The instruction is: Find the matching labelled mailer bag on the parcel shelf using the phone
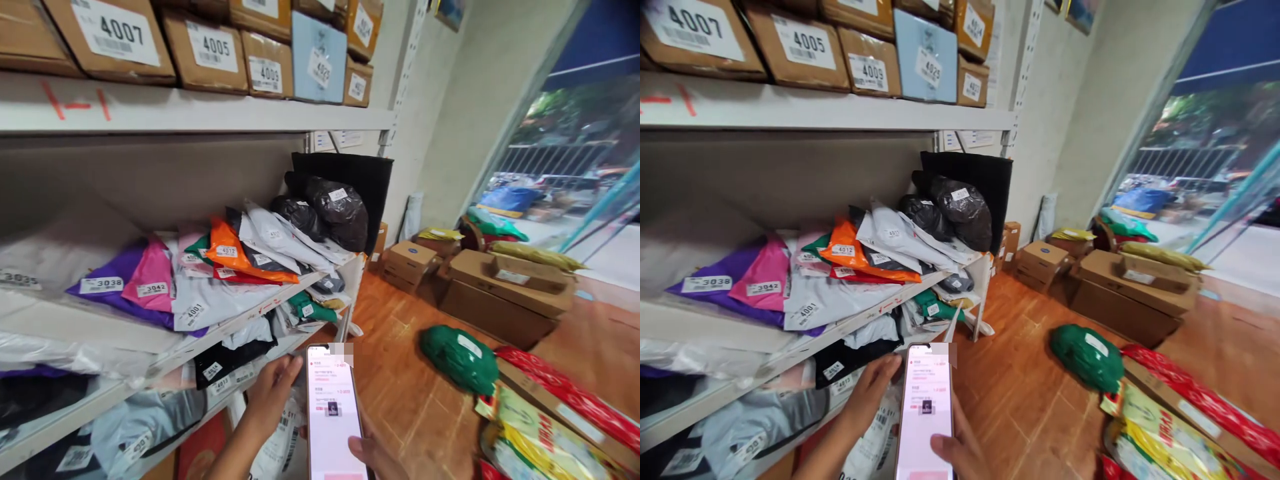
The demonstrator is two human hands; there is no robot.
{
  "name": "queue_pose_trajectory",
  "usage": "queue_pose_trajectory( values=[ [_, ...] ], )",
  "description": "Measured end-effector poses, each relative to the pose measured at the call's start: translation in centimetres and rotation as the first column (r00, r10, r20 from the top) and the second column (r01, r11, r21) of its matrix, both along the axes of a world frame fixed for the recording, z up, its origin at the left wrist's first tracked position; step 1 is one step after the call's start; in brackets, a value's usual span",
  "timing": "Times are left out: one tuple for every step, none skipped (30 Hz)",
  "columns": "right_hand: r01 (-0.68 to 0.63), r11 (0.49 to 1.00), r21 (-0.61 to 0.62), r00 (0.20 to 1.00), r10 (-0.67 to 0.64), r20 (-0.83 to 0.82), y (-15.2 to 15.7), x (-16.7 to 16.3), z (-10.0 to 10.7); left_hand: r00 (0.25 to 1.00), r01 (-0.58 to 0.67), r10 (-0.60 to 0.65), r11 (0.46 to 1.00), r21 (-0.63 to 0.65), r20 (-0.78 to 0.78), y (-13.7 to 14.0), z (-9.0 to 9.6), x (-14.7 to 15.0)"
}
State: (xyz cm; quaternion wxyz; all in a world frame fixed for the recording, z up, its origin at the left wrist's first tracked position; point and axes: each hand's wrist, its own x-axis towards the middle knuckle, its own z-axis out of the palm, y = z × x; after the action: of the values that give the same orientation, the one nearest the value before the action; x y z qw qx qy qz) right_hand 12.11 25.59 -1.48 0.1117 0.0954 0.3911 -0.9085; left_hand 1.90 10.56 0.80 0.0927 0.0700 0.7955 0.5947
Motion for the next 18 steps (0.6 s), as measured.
queue_pose_trajectory(
  values=[
    [0.05, 0.999, 0.008, 0.999, -0.05, -0.011, 0.4, 0.4, -0.6, 0.997, 0.072, -0.071, 0.997, 0.02, -0.019, 0.7, 0.2, 0.5],
    [0.099, 0.995, 0.019, 0.995, -0.098, -0.028, 0.8, 0.7, -1.2, 0.989, 0.141, -0.14, 0.988, 0.053, -0.038, 1.3, 0.4, 1.0],
    [0.147, 0.989, 0.031, 0.988, -0.146, -0.054, 1.2, 1.1, -1.9, 0.981, 0.194, -0.189, 0.977, 0.093, -0.052, 2.0, 0.6, 1.5],
    [0.193, 0.98, 0.042, 0.979, -0.189, -0.081, 1.6, 1.4, -2.6, 0.974, 0.225, -0.22, 0.966, 0.127, -0.053, 2.6, 0.9, 2.0],
    [0.227, 0.973, 0.051, 0.97, -0.221, -0.1, 1.9, 1.8, -3.3, 0.972, 0.234, -0.23, 0.961, 0.151, -0.045, 3.1, 1.1, 2.4],
    [0.241, 0.969, 0.052, 0.967, -0.236, -0.1, 2.3, 2.1, -3.9, 0.975, 0.224, -0.222, 0.961, 0.16, -0.031, 3.6, 1.2, 2.8],
    [0.235, 0.971, 0.041, 0.97, -0.232, -0.078, 2.6, 2.4, -4.4, 0.978, 0.209, -0.209, 0.966, 0.152, -0.015, 4.1, 1.3, 3.1],
    [0.215, 0.976, 0.023, 0.976, -0.214, -0.039, 2.9, 2.7, -4.8, 0.979, 0.201, -0.203, 0.97, 0.14, 0.004, 4.5, 1.3, 3.4],
    [0.183, 0.983, 0.002, 0.983, -0.183, 0.009, 3.3, 2.9, -5.1, 0.977, 0.207, -0.212, 0.97, 0.128, 0.024, 4.9, 1.2, 3.6],
    [0.153, 0.988, -0.017, 0.987, -0.152, 0.048, 3.5, 3.1, -5.3, 0.974, 0.216, -0.222, 0.969, 0.119, 0.037, 5.2, 1.1, 3.8],
    [0.135, 0.99, -0.031, 0.989, -0.133, 0.068, 3.8, 3.3, -5.4, 0.971, 0.228, -0.233, 0.967, 0.11, 0.041, 5.4, 1.0, 4.0],
    [0.135, 0.99, -0.035, 0.989, -0.132, 0.066, 4.0, 3.4, -5.5, 0.969, 0.239, -0.244, 0.966, 0.101, 0.041, 5.5, 0.8, 4.1],
    [0.149, 0.988, -0.032, 0.988, -0.147, 0.051, 4.2, 3.5, -5.5, 0.969, 0.238, -0.242, 0.967, 0.094, 0.04, 5.7, 0.6, 4.3],
    [0.168, 0.986, -0.025, 0.985, -0.167, 0.037, 4.3, 3.6, -5.4, 0.975, 0.214, -0.218, 0.973, 0.086, 0.037, 5.7, 0.4, 4.4],
    [0.186, 0.982, -0.02, 0.982, -0.186, 0.027, 4.4, 3.6, -5.2, 0.986, 0.157, -0.161, 0.985, 0.076, 0.039, 5.7, 0.2, 4.5],
    [0.205, 0.979, -0.013, 0.979, -0.205, 0.018, 4.4, 3.6, -5.1, 0.995, 0.084, -0.088, 0.994, 0.071, 0.044, 5.7, -0.1, 4.6],
    [0.218, 0.976, -0.005, 0.976, -0.217, 0.013, 4.5, 3.6, -4.8, 0.999, 0.028, -0.031, 0.997, 0.068, 0.045, 5.6, -0.3, 4.7],
    [0.22, 0.976, 0.002, 0.975, -0.22, 0.01, 4.5, 3.6, -4.6, 0.999, 0.005, -0.007, 0.998, 0.062, 0.035, 5.5, -0.6, 4.7]
  ],
)
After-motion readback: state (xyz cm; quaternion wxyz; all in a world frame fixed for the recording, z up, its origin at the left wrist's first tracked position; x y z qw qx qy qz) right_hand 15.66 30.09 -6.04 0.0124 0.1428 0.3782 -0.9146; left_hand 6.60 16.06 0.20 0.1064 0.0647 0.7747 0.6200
